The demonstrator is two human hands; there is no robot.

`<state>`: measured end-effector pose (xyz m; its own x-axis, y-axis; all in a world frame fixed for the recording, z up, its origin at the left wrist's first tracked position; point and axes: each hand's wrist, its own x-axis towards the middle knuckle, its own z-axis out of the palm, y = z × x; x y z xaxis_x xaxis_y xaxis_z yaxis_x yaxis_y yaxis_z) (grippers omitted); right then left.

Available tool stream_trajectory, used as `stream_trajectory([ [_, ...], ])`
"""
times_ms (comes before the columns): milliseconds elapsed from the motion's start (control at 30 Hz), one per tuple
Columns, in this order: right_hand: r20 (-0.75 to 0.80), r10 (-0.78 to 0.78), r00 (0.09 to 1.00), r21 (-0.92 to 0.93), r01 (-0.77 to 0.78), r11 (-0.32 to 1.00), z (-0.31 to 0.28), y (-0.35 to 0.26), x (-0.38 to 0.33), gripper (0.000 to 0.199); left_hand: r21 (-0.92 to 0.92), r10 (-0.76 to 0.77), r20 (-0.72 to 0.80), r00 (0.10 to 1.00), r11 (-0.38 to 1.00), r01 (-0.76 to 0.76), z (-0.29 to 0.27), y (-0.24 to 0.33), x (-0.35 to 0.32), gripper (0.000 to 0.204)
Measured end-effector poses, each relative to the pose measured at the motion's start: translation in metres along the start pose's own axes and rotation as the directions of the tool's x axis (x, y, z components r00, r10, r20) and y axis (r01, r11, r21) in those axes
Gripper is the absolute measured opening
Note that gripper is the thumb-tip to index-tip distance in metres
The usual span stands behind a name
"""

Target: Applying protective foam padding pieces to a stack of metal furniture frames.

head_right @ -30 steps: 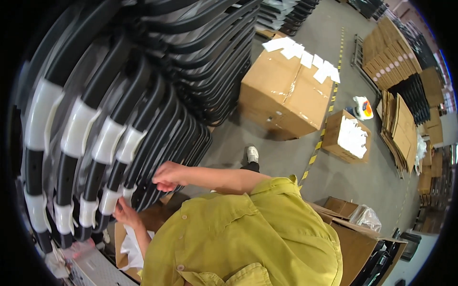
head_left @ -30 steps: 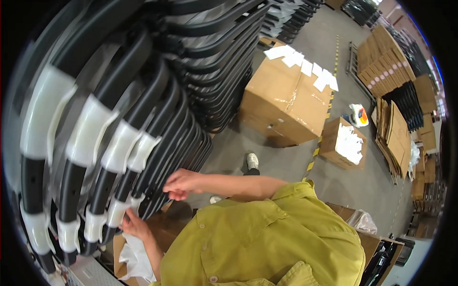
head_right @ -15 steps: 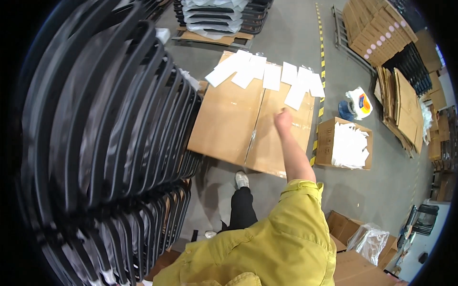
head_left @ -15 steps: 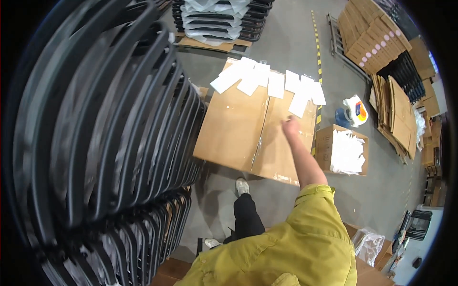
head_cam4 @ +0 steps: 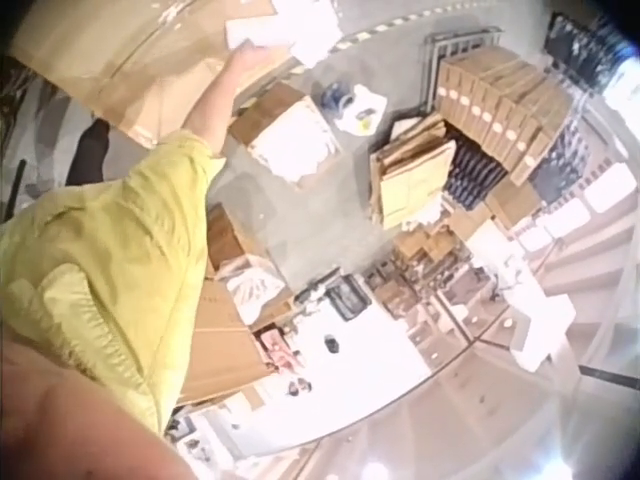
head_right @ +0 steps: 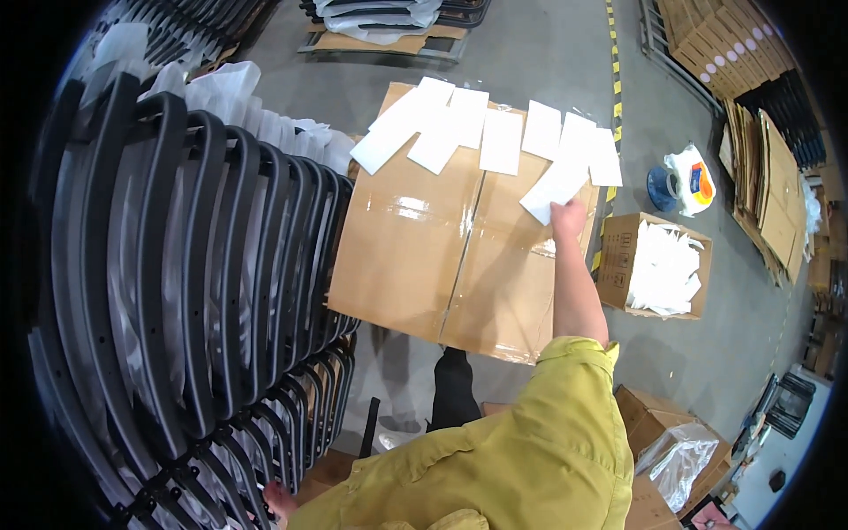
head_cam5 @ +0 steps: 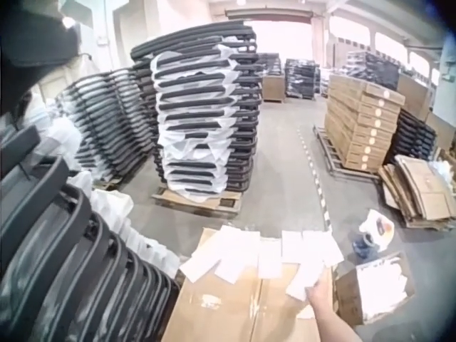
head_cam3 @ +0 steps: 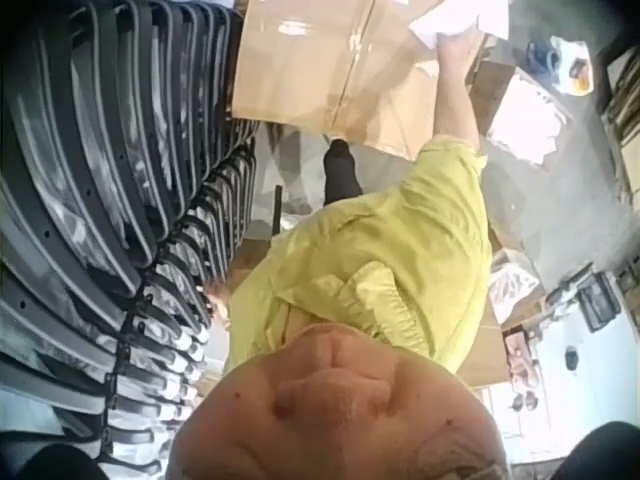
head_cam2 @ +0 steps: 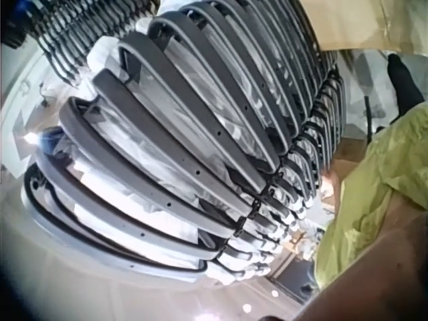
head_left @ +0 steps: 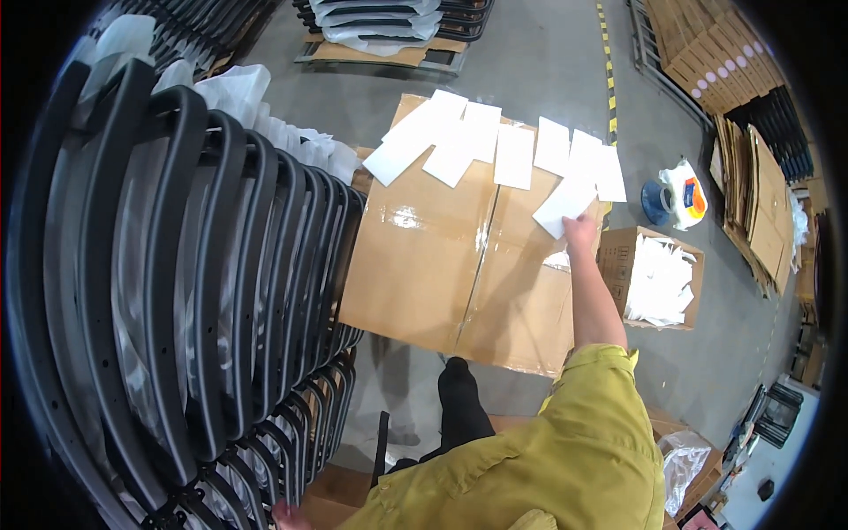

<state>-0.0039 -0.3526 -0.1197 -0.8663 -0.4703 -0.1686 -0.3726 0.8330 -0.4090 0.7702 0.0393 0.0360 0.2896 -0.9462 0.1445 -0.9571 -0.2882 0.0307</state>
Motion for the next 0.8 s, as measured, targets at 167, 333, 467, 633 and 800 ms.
stream_trajectory([
  [167, 0.615, -0.162, 0.772, 0.708, -0.450, 0.544, -0.025, -0.018, -0.133, 0.013, -0.610, -0.223, 0.486, 0.845, 0.606, 0.511, -0.028, 0.202, 0.067, 0.026],
  [333, 0.912, -0.387, 0.135, 0.367, -0.690, 0.624, -0.081, -0.031, -0.358, 0.016, -0.816, 0.177, 0.555, 0.813, 0.307, 0.490, -0.029, 0.294, 0.092, 0.062],
  [467, 0.881, -0.380, -0.281, 0.140, -0.613, 0.777, -0.097, -0.033, -0.492, 0.018, -0.847, 0.026, 0.531, 0.847, 0.020, 0.531, -0.044, 0.247, 0.060, 0.037],
  [633, 0.680, -0.733, -0.022, 0.714, 0.243, 0.656, -0.119, -0.022, -0.538, 0.016, -0.653, 0.098, 0.051, 0.994, 0.756, -0.041, -0.103, 0.127, 0.016, 0.018],
  [800, 0.272, -0.824, -0.498, 0.925, 0.370, 0.082, -0.134, -0.054, -0.660, 0.019, -0.699, 0.180, 0.168, 0.969, 0.715, -0.012, -0.141, 0.054, -0.013, 0.017],
])
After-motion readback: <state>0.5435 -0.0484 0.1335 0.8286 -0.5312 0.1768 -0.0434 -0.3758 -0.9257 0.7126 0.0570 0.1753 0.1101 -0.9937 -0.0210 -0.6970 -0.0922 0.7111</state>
